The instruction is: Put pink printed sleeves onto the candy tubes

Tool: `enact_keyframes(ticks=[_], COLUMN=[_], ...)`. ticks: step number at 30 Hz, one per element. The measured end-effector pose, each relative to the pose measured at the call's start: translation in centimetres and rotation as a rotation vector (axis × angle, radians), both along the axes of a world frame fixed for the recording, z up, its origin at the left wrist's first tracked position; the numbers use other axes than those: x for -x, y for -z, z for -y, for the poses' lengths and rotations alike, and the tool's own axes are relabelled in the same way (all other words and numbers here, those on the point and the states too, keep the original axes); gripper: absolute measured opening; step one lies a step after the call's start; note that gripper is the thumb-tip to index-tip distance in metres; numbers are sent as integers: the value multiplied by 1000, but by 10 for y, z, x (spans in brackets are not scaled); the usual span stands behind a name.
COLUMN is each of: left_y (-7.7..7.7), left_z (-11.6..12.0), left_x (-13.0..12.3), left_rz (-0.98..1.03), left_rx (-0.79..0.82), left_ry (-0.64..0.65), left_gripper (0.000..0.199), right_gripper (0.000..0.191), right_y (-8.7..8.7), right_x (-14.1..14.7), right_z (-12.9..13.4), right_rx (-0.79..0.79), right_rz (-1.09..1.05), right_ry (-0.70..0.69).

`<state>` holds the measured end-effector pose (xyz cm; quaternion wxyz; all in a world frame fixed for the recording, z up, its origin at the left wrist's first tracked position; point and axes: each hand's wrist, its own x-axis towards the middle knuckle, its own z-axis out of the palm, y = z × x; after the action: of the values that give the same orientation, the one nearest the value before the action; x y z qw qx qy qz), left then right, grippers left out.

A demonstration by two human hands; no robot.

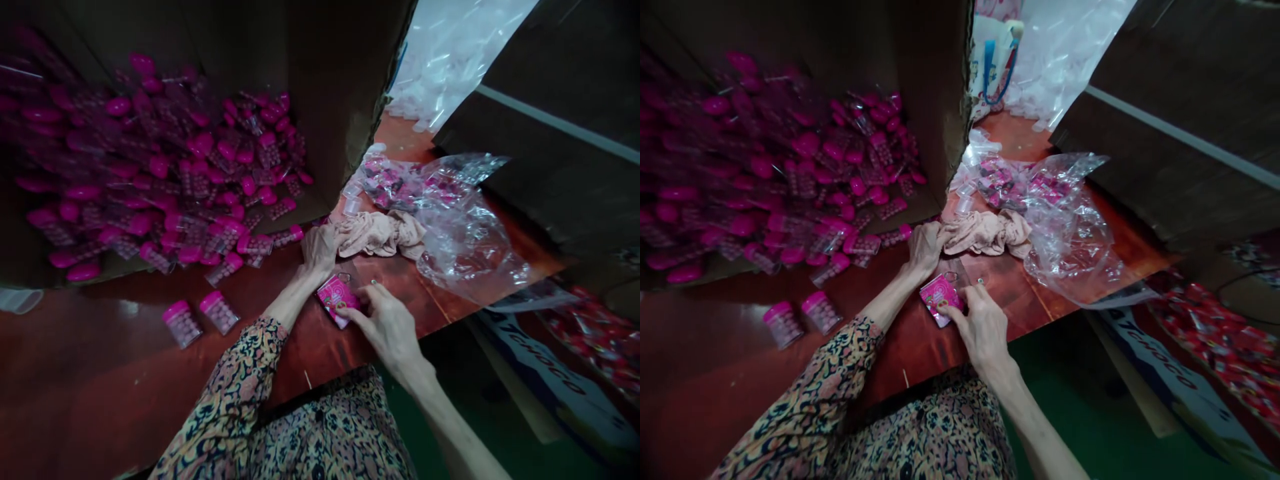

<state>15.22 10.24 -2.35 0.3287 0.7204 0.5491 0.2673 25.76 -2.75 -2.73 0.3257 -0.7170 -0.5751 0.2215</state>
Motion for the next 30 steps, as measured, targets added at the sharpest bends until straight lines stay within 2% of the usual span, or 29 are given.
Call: enact_keyframes(ticks=[4,9,11,14,18,22,25,27,30], left_y=[-3,-10,-9,-4,5,8,5,1,-7], left_z=[-5,14,30,57,88,107,115,119,120], left_x=[2,33,44,50,58,84,101,105,99], left_rz=[-24,-12,17,66,100,137,201,266,417], left_rx=[-51,-81,-88,-68,-54,-42,-28,-20,49], left_ry=[-45,-101,-90,-3,20,-82,-205,-310,-412], left_gripper=[23,47,40,21,14,11,7,9,23], right_gripper=[41,37,36,33,27,22,21,21,22], right_y=[14,23,25,27,29,26,20,15,6], right_x=[8,6,6,11,34,63,69,67,63], right_z=[6,-1,0,4,9,10,8,8,9], right_rx=[-31,-82,-94,-113,-142,-149,-156,-168,-164], right_rz=[10,-53,-66,-75,-80,-134,-224,-302,-419], right_ry=[55,148,168,183,192,137,106,97,73])
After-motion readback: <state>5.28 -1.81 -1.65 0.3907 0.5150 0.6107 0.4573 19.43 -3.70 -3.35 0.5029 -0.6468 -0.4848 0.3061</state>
